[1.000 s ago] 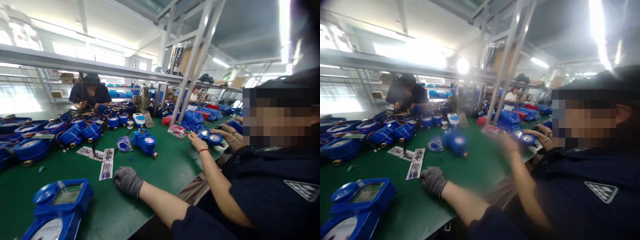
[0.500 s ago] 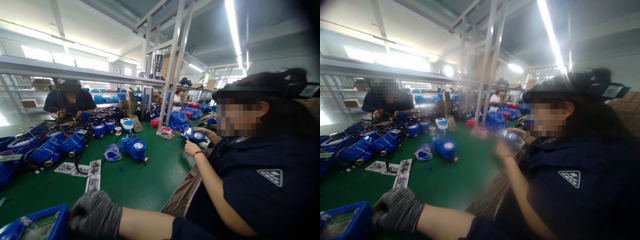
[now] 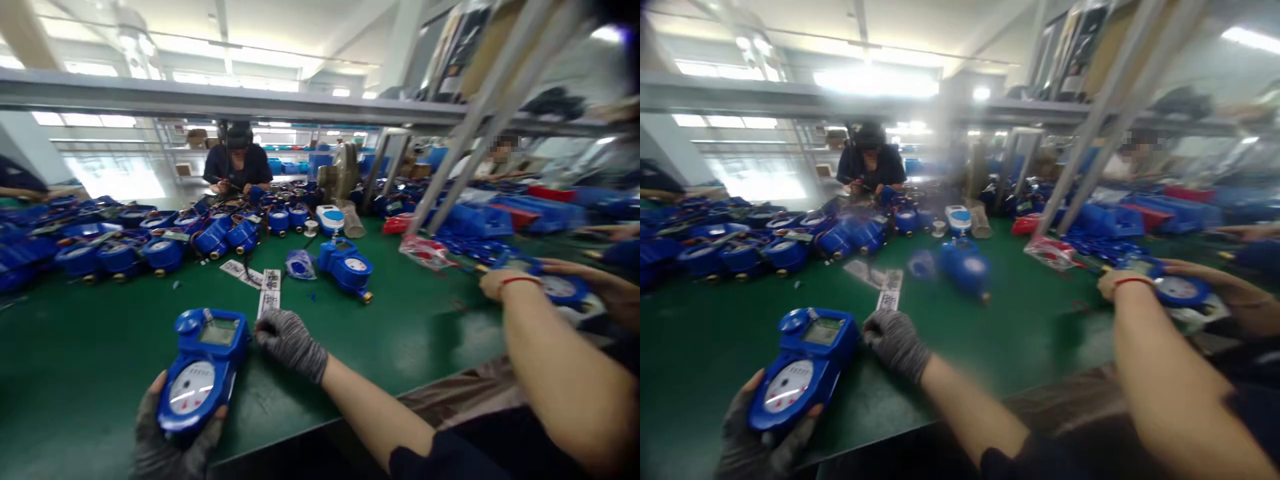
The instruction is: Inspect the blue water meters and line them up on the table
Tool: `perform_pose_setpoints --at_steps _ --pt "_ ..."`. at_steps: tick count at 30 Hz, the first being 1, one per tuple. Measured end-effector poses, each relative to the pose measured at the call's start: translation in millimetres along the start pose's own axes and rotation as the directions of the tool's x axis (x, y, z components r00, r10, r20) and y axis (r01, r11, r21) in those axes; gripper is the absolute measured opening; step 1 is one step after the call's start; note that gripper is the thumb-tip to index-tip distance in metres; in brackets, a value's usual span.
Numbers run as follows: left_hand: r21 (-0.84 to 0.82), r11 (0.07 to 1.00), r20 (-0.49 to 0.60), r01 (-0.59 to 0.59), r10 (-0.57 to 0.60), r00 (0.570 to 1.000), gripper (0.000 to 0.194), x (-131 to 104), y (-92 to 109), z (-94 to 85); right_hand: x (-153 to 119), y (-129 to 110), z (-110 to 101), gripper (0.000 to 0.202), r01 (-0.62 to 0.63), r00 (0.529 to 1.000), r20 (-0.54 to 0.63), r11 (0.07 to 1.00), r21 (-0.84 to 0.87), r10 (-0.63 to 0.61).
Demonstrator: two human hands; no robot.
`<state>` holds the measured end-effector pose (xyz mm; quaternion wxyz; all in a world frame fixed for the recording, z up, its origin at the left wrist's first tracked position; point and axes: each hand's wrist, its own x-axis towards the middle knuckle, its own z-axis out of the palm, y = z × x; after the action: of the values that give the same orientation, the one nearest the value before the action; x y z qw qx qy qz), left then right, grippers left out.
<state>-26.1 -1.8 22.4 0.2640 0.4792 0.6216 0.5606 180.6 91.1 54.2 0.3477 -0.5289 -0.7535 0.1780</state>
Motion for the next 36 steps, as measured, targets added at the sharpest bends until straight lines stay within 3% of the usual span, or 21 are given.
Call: perform_pose_setpoints --at_steps 3,13,16,19,22,24,26,27,29,33,36 --pt "0.0 0.999 -0.019 0.051 -0.051 0.999 0.101 0.0 -1.0 -3.2 2.5 -2.0 2.8 0.012 0.004 0.999 0.042 1.0 0.025 -0.005" --pt "0.125 0.991 -0.068 -0.04 0.049 0.996 0.096 -0.3 -6.7 -0.8 16.8 -25.7 -5.5 0.013 -0.012 0.989 0.144 0.985 -0.174 0.037" --pt "0.16 0.987 -0.061 -0.024 0.034 0.998 0.097 0.4 -9.0 -1.8 10.3 -28.3 -2.1 0.015 0.057 0.987 0.16 0.953 -0.298 -0.009" --pt "0.169 0.985 -0.077 -0.035 0.048 0.996 0.099 1.3 -13.2 -0.8 -8.5 -20.1 15.9 0.017 0.161 0.987 0.085 0.9 -0.406 -0.138" --pt "0.143 0.987 -0.1 -0.074 0.089 0.991 0.095 1.1 -17.5 1.7 -26.7 -8.2 32.5 0.027 0.235 0.966 -0.002 0.876 -0.42 -0.26" --pt "0.167 0.979 -0.092 -0.115 0.132 0.987 0.094 0.6 -18.6 3.2 -29.4 -3.6 32.4 0.032 0.224 0.973 0.02 0.908 -0.354 -0.232" --pt "0.216 0.963 -0.069 -0.159 0.178 0.982 0.094 0.4 -17.8 3.7 -22.1 -1.1 23.6 0.031 0.062 0.995 0.083 0.995 -0.084 -0.055" --pt "0.232 0.958 -0.059 -0.171 0.189 0.98 0.094 0.6 -16.9 3.6 -15.6 0.2 18.1 0.028 -0.068 0.989 0.137 0.994 0.09 0.055" --pt "0.219 0.965 -0.063 -0.145 0.162 0.985 0.095 1.5 -14.7 2.5 -0.3 3.4 10.5 0.022 -0.312 0.936 0.273 0.881 0.356 0.222" --pt "0.136 0.99 -0.096 -0.021 0.034 0.995 0.099 3.4 -12.8 -0.4 24.5 6.6 19.0 0.026 -0.539 0.813 0.509 0.695 0.476 0.282" --pt "0.117 0.993 -0.087 -0.032 0.042 0.995 0.098 2.9 -14.4 -0.5 34.5 3.2 32.3 0.03 -0.64 0.736 0.606 0.601 0.479 0.301"
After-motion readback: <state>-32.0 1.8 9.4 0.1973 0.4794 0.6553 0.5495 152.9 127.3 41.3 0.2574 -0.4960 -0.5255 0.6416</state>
